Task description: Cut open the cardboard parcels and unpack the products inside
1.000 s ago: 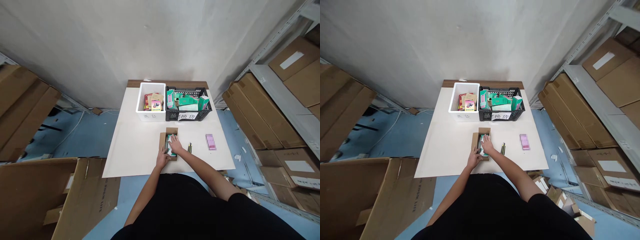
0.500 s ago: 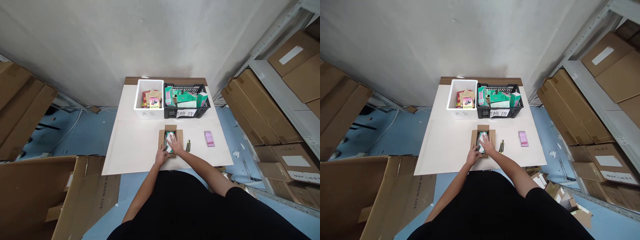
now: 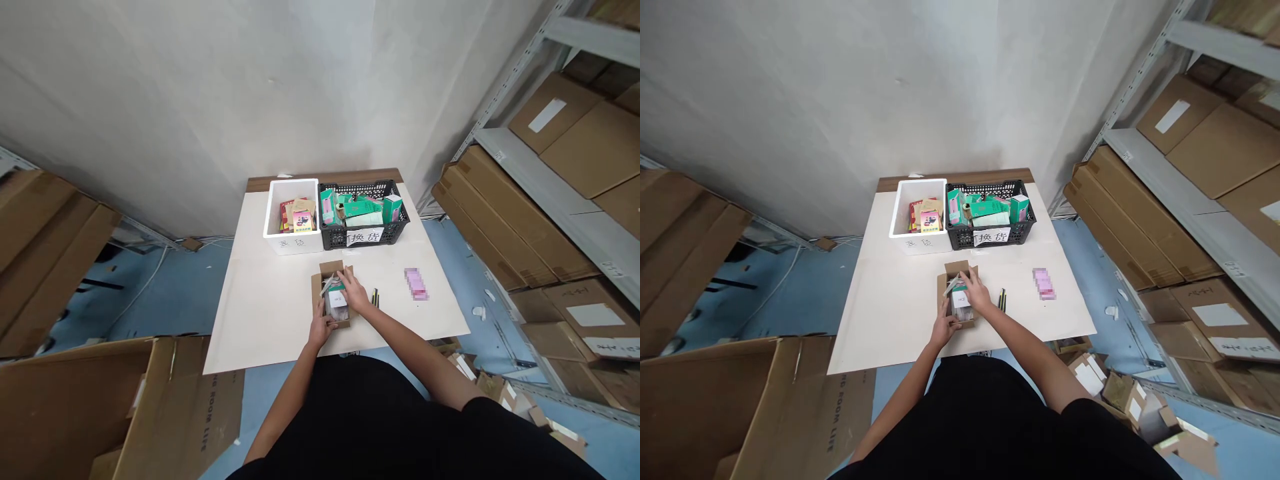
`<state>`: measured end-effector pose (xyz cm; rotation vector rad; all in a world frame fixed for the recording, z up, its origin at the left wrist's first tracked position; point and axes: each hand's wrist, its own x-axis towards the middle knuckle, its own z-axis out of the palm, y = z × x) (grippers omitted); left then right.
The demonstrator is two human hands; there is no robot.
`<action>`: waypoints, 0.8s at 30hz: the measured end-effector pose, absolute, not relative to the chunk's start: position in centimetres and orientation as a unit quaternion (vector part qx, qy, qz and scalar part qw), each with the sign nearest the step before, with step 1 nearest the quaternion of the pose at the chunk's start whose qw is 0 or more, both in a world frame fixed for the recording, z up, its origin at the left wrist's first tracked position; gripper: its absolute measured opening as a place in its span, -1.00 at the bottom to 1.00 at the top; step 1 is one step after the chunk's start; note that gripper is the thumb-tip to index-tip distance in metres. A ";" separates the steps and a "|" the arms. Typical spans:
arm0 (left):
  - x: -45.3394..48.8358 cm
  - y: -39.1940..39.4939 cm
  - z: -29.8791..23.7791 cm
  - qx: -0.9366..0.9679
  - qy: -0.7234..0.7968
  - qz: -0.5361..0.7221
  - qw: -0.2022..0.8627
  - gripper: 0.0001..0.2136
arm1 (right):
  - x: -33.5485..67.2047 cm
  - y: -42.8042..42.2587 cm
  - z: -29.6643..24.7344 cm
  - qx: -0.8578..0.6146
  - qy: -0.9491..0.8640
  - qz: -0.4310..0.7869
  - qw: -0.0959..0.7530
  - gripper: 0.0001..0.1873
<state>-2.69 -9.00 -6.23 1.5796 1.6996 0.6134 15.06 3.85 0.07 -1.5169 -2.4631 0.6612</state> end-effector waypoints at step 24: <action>-3.2 -9.1 -6.2 0.675 0.676 0.161 0.246 -0.97 | 10.5 -0.6 2.2 -0.582 -0.770 0.224 0.135 -0.41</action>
